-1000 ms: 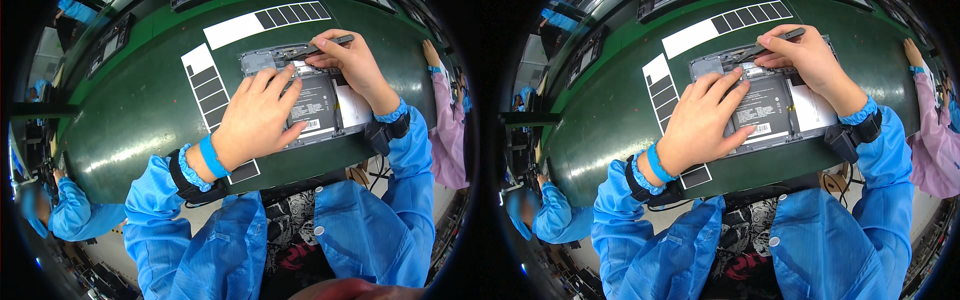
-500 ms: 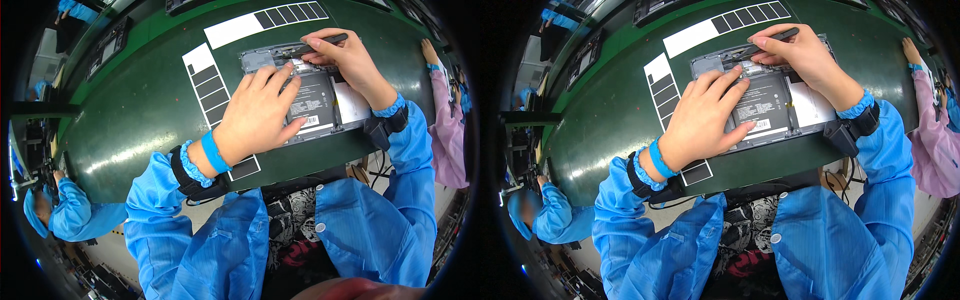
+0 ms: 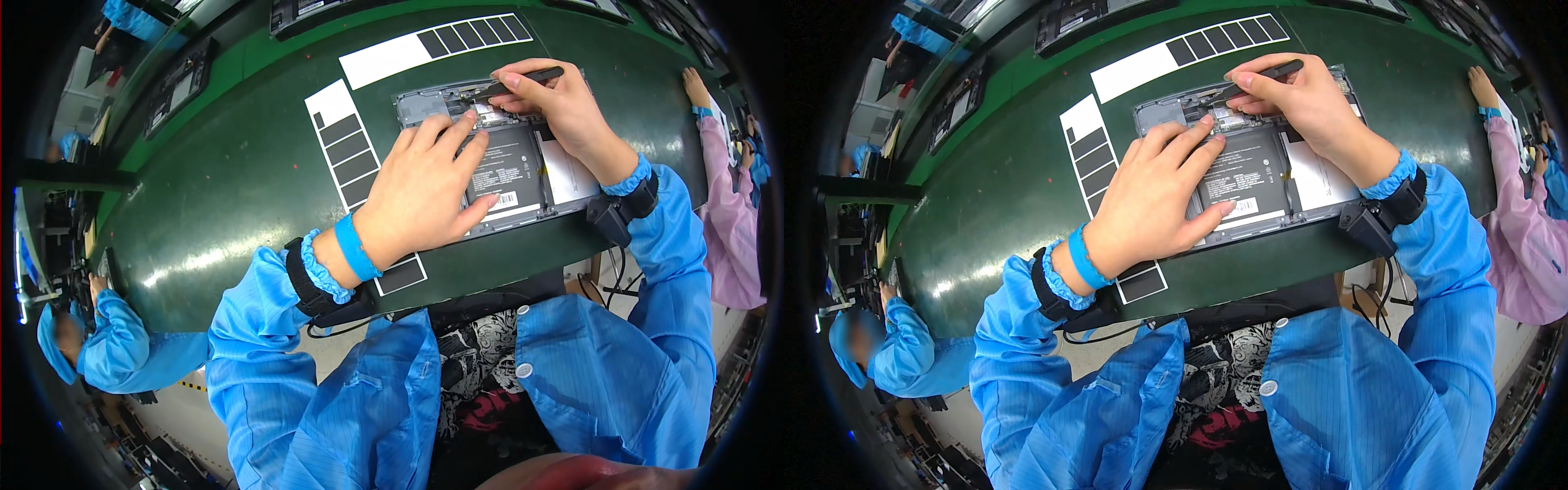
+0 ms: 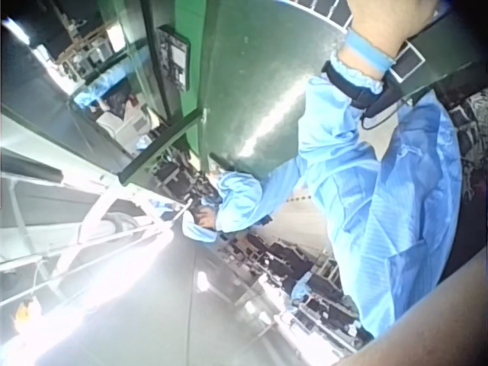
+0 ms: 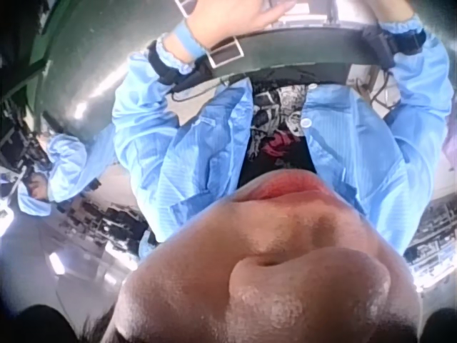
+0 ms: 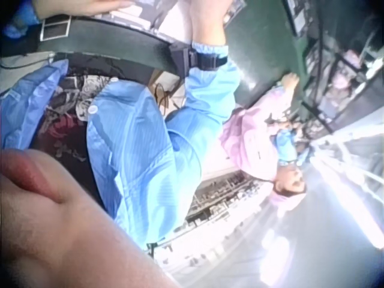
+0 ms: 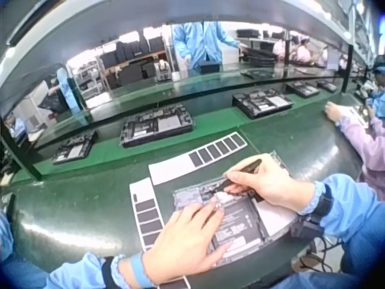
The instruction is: Assembling internal components and applying adhesive strips to an electronic tablet device on a production line.
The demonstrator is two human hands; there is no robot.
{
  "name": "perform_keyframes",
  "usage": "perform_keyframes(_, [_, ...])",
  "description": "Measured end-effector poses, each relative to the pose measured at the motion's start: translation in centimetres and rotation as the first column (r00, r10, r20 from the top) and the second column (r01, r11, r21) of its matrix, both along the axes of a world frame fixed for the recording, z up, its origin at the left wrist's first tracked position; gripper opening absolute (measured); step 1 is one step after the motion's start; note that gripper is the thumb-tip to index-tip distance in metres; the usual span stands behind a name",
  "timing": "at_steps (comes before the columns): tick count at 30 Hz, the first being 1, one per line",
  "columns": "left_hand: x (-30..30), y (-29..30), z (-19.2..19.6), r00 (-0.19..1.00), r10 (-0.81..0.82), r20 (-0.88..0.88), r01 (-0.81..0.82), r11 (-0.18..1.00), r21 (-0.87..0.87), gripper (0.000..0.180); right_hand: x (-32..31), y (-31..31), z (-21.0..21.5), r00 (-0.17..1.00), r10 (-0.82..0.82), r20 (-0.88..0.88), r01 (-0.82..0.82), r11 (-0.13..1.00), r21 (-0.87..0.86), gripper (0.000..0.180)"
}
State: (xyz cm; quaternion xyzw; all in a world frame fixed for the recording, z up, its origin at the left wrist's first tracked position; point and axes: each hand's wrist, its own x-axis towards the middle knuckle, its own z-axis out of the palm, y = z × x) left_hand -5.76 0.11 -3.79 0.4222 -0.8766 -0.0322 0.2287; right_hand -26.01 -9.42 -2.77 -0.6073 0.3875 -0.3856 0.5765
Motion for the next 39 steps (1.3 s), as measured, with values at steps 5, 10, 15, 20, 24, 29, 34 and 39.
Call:
perform_keyframes(5, [0.0, -0.1, 0.1, 1.000, 0.000, -0.022, 0.000, 1.000, -0.006, 0.057, 0.0, -0.1, 0.0, 1.000, -0.004, 0.014, 0.004, 1.000, -0.004, 0.024])
perform_keyframes(10, [0.0, 0.0, 0.2, 1.000, 0.000, -0.016, 0.000, 1.000, 0.006, 0.058, -0.1, 0.1, 0.1, 1.000, -0.012, 0.018, 0.012, 1.000, 0.005, 0.024])
perform_keyframes(15, [0.0, -0.1, 0.1, 1.000, 0.006, -0.010, -0.006, 1.000, 0.025, 0.058, 0.1, 0.1, -0.1, 1.000, -0.009, 0.024, 0.009, 1.000, 0.012, 0.024])
perform_keyframes(20, [0.0, 0.0, 0.0, 1.000, 0.004, 0.006, -0.004, 1.000, 0.019, 0.058, 0.3, 0.3, -0.4, 0.999, -0.022, 0.048, 0.022, 1.000, -0.005, 0.024])
perform_keyframes(24, [0.0, 0.0, 0.2, 1.000, 0.011, -0.007, -0.011, 1.000, 0.018, 0.057, 0.2, 0.1, -0.1, 1.000, -0.021, 0.018, 0.022, 0.999, -0.032, 0.024])
perform_keyframes(29, [0.0, 0.0, 0.1, 1.000, 0.002, -0.021, -0.002, 1.000, -0.006, 0.056, -0.2, 0.5, -0.1, 0.998, -0.025, 0.066, 0.026, 0.999, -0.026, 0.024])
perform_keyframes(34, [0.1, 0.2, -0.1, 0.999, -0.018, 0.031, 0.018, 1.000, -0.017, 0.056, -2.7, 2.4, 2.0, 0.977, -0.089, 0.196, 0.118, 0.983, -0.138, 0.024])
perform_keyframes(39, [-0.1, 0.2, 0.6, 0.998, -0.041, 0.055, 0.041, 0.999, 0.014, 0.055, -13.2, 8.0, 4.4, 0.937, -0.205, 0.283, 0.286, 0.915, -0.285, 0.027])
